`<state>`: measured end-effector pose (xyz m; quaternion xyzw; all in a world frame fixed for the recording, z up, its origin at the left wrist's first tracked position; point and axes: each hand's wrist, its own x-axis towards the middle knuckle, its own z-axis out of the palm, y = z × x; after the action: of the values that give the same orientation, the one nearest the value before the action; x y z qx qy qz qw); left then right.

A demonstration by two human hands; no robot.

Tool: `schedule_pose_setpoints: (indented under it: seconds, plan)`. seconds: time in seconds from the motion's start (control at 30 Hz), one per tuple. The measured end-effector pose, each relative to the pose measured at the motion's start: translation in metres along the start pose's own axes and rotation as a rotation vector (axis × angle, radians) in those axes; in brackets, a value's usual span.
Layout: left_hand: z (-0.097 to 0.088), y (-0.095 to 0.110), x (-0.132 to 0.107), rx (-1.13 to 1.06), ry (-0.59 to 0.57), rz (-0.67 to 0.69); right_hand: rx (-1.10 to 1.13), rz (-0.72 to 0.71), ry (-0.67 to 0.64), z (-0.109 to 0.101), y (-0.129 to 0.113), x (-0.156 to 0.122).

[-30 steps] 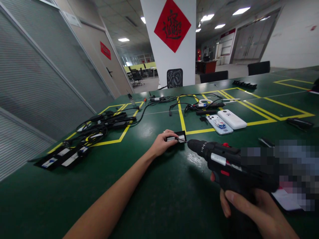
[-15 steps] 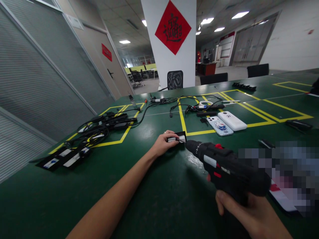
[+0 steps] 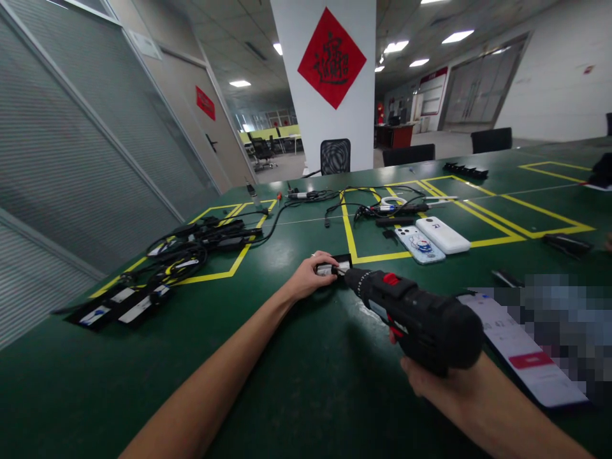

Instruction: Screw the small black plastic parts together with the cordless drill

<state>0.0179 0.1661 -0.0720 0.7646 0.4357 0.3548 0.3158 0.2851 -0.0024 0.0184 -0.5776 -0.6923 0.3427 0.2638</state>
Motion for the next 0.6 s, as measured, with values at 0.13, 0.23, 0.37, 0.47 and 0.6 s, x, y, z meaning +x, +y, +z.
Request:
schedule_pose_setpoints:
  seconds: [0.13, 0.23, 0.37, 0.47, 0.6]
  plan:
    - [-0.0007, 0.0025, -0.0001, 0.014, 0.002, 0.002, 0.049, -0.041, -0.017, 0.0022, -0.0013, -0.002]
    - [-0.0009, 0.0024, 0.0002, 0.015, 0.003, 0.006, 0.085, -0.069, -0.007, 0.0039, -0.0037, -0.0009]
    - [-0.0007, 0.0013, 0.0006, 0.023, 0.004, 0.01, 0.155, -0.105, -0.022, 0.0054, -0.0032, 0.0023]
    - [-0.0003, 0.0015, 0.0006, 0.025, 0.011, 0.013, 0.203, -0.112, -0.018, 0.006, -0.002, 0.0031]
    - [0.0001, 0.0018, 0.0007, 0.039, 0.021, 0.007, 0.227, -0.114, 0.016, 0.0063, -0.0014, 0.0028]
